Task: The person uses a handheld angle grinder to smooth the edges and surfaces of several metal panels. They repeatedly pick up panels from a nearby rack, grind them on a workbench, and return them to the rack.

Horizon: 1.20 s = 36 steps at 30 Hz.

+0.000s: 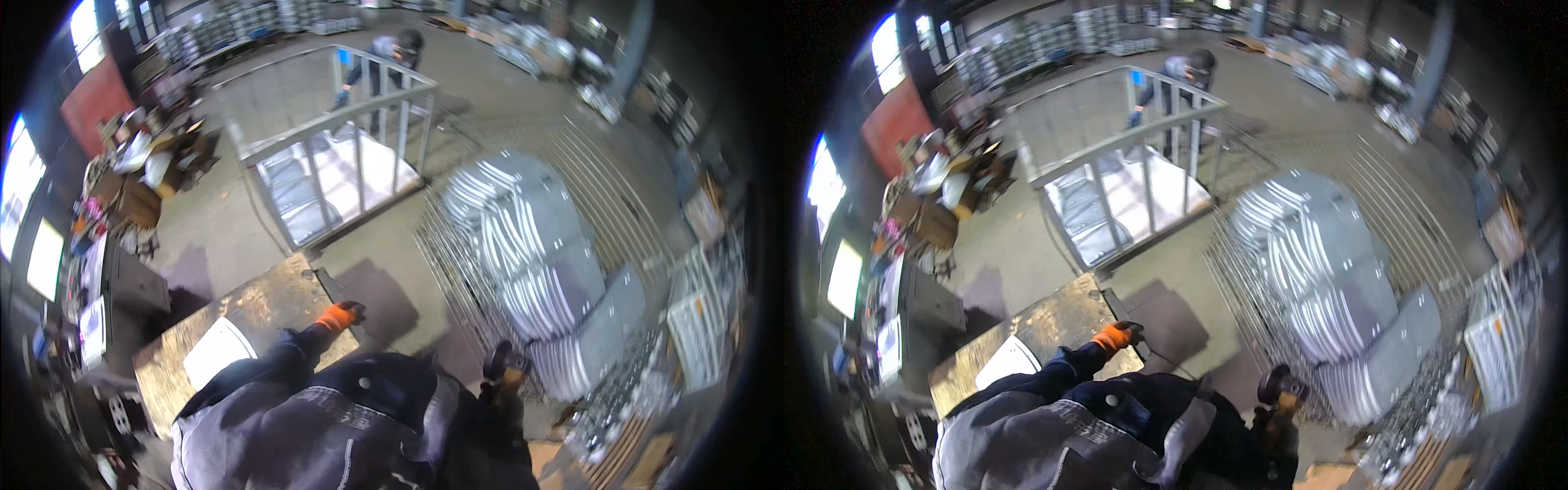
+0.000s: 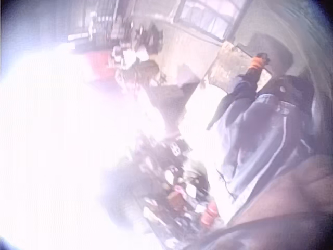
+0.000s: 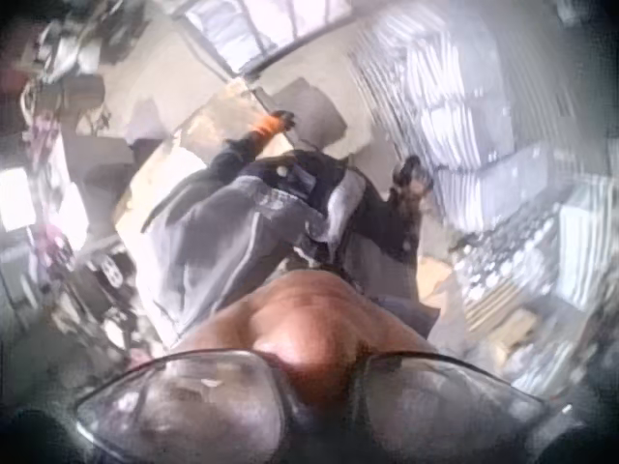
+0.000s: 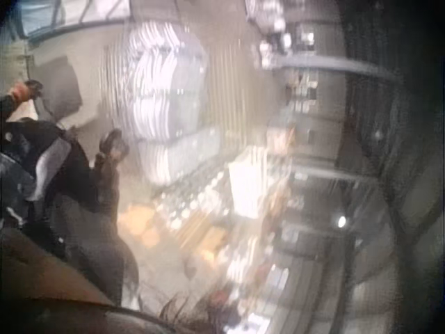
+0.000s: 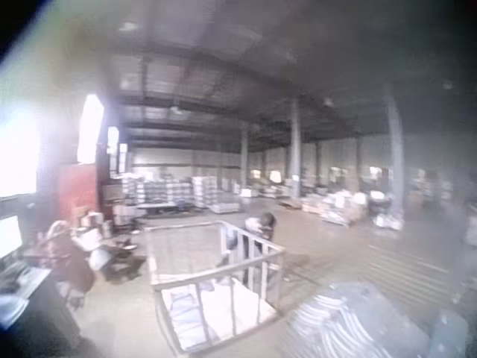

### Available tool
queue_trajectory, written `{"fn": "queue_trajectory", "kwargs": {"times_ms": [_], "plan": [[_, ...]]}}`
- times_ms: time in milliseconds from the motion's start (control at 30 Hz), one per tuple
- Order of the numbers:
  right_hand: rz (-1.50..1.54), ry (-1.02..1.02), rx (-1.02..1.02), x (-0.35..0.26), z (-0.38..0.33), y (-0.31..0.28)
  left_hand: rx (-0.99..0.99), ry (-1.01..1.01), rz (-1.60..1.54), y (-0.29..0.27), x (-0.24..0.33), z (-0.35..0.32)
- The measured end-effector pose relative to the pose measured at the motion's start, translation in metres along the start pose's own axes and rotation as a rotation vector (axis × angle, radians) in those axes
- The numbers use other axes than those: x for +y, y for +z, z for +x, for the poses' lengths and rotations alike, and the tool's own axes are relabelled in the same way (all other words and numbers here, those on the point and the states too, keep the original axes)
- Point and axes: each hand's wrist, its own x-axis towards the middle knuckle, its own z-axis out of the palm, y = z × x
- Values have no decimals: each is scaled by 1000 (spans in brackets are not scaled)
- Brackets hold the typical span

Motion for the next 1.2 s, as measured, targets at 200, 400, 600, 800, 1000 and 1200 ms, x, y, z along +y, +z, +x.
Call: {"fn": "queue_trajectory", "kwargs": {"times_ms": [200,400,600,800,1000,1200], "plan": [[-163,95,23,-10,39,19,215,41,162,-4,-6,-27],[-381,263,-47,-13,82,56,495,-118,63,-38,-76,-75],[-508,404,-77,-4,104,87,619,-569,-26,-56,-153,-157],[-583,491,-75,3,112,102,425,-876,-13,-71,-214,-213],[-599,549,-77,17,114,110,160,-537,744,-73,-228,-210],[-549,562,-134,25,108,110,281,-402,743,-69,-227,-188]]}}
